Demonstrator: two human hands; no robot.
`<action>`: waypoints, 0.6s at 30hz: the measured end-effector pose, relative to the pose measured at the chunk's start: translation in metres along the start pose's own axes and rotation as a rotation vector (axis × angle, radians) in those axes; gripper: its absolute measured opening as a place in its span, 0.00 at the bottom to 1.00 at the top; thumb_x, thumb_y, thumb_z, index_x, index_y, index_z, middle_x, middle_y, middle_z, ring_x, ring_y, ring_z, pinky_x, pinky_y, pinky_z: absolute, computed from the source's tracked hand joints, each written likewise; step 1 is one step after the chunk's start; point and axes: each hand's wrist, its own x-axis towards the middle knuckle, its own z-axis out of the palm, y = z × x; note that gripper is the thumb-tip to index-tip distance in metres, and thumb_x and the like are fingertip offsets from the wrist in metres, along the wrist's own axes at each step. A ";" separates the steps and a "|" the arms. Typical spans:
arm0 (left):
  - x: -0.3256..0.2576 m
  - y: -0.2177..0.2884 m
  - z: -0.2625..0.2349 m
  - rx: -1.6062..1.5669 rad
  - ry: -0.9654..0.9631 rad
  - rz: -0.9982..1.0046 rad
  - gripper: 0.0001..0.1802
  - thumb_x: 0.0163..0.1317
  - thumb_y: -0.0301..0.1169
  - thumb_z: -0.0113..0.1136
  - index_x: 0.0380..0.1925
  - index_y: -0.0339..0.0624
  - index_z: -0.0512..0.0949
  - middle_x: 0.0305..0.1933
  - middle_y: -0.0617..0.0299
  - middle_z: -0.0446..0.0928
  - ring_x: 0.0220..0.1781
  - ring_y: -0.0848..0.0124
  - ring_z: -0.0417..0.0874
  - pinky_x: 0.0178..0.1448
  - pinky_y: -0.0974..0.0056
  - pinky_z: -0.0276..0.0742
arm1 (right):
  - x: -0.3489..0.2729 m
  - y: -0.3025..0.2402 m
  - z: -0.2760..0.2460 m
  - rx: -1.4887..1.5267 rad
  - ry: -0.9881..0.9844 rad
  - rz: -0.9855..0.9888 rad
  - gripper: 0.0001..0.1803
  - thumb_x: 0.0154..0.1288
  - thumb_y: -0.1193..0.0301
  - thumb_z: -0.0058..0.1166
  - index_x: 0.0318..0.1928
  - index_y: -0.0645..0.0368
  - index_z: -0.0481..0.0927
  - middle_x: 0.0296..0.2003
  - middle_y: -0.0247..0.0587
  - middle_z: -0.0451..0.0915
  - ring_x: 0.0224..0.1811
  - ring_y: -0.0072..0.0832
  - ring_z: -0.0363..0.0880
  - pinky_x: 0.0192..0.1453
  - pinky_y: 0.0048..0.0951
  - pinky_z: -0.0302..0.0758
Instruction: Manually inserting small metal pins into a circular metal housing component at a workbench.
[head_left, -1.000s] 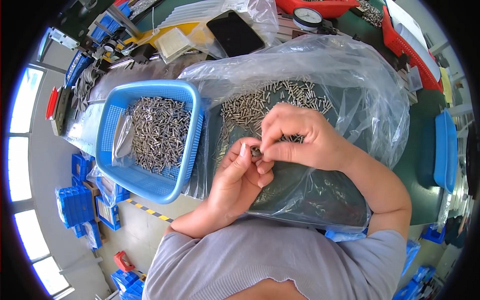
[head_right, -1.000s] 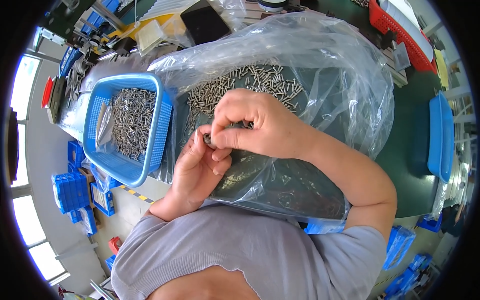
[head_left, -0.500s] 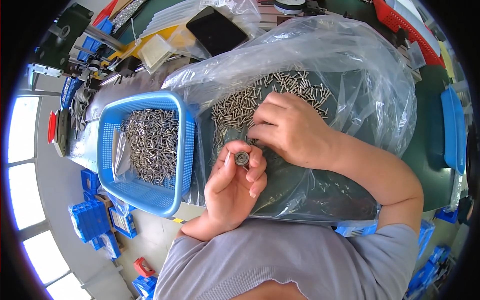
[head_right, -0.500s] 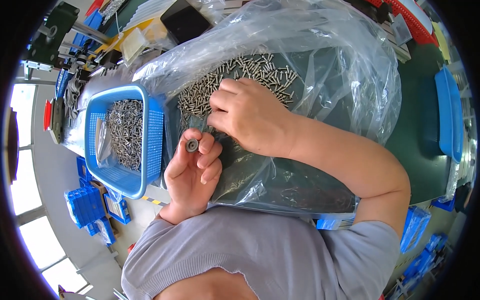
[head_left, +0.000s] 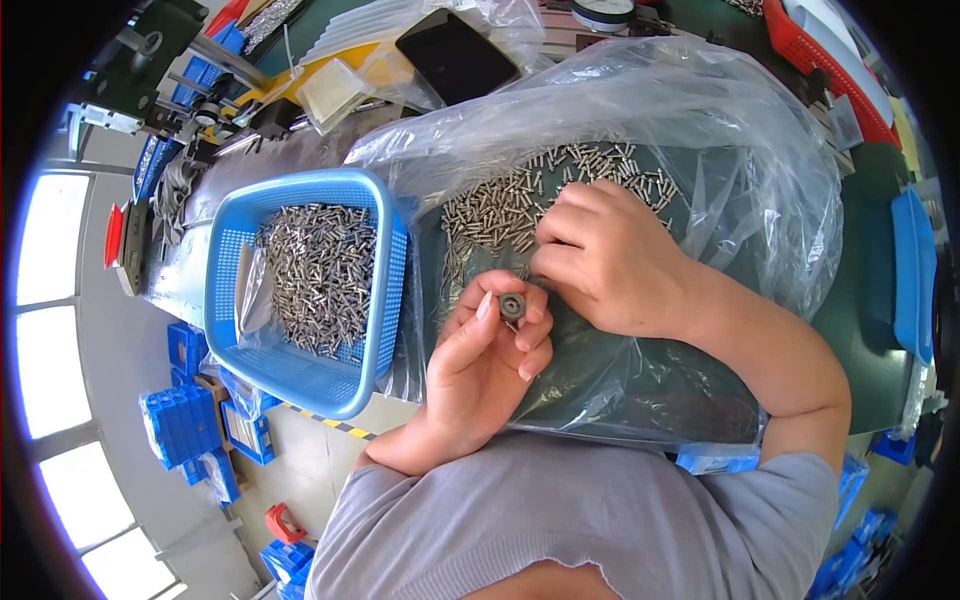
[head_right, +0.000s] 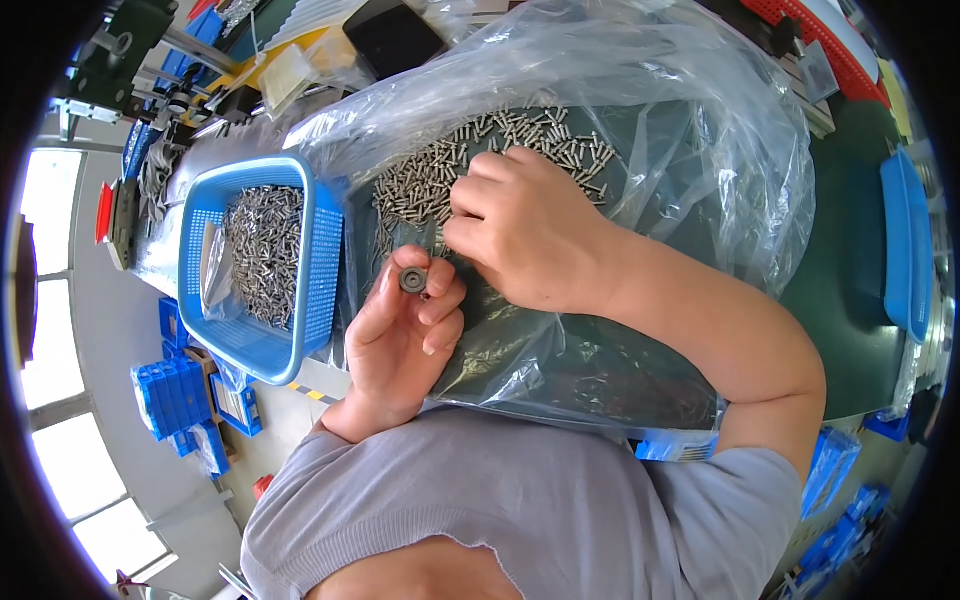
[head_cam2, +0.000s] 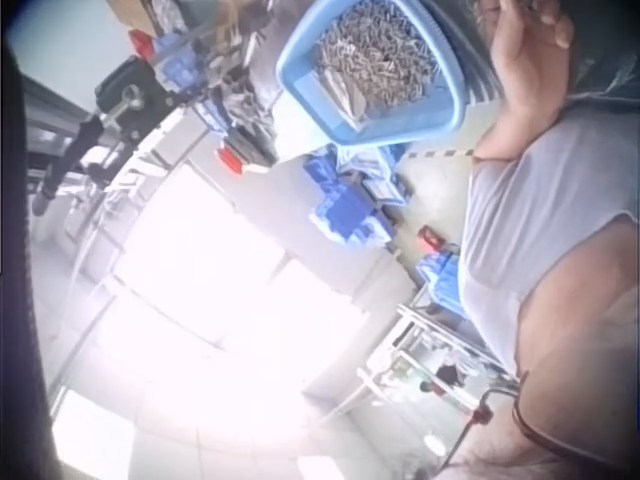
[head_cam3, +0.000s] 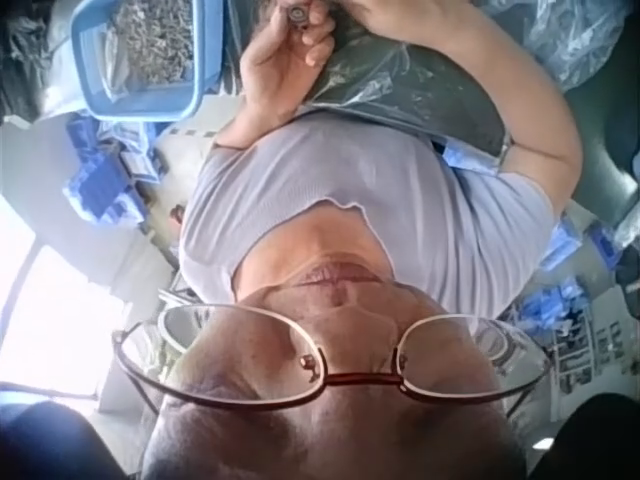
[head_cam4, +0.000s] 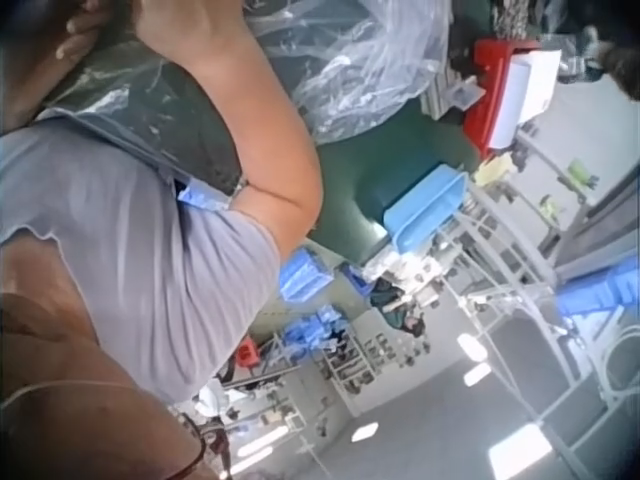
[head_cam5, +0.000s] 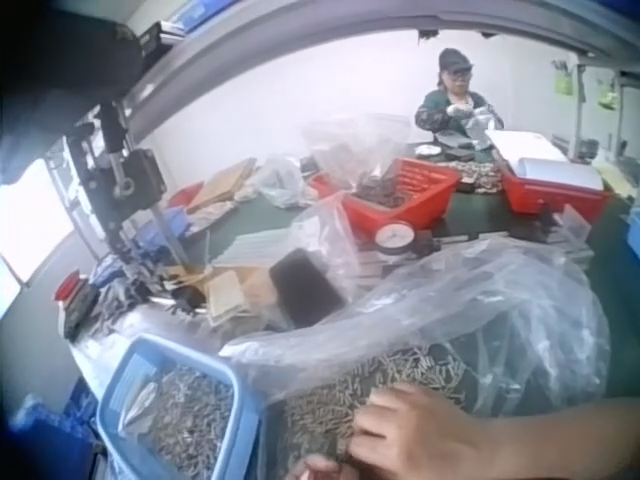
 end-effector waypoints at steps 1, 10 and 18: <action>0.000 0.000 0.000 -0.001 0.006 -0.007 0.11 0.70 0.35 0.46 0.49 0.45 0.69 0.42 0.57 0.68 0.35 0.72 0.65 0.37 0.69 0.64 | 0.000 0.000 0.000 -0.001 -0.001 -0.008 0.05 0.44 0.71 0.59 0.23 0.55 0.77 0.27 0.34 0.72 0.37 0.32 0.71 0.40 0.34 0.68; 0.001 -0.002 -0.001 0.047 0.014 0.015 0.11 0.71 0.35 0.45 0.49 0.44 0.69 0.42 0.57 0.71 0.36 0.74 0.67 0.38 0.69 0.65 | 0.009 -0.011 -0.023 0.682 -0.064 0.447 0.01 0.58 0.77 0.56 0.31 0.59 0.78 0.24 0.35 0.75 0.30 0.22 0.75 0.35 0.23 0.71; 0.001 -0.002 0.000 0.032 0.052 -0.009 0.12 0.71 0.35 0.46 0.50 0.44 0.70 0.40 0.60 0.73 0.36 0.74 0.69 0.37 0.69 0.66 | 0.006 -0.012 -0.015 1.033 -0.078 0.417 0.04 0.61 0.77 0.55 0.35 0.66 0.80 0.33 0.34 0.76 0.33 0.19 0.79 0.41 0.20 0.75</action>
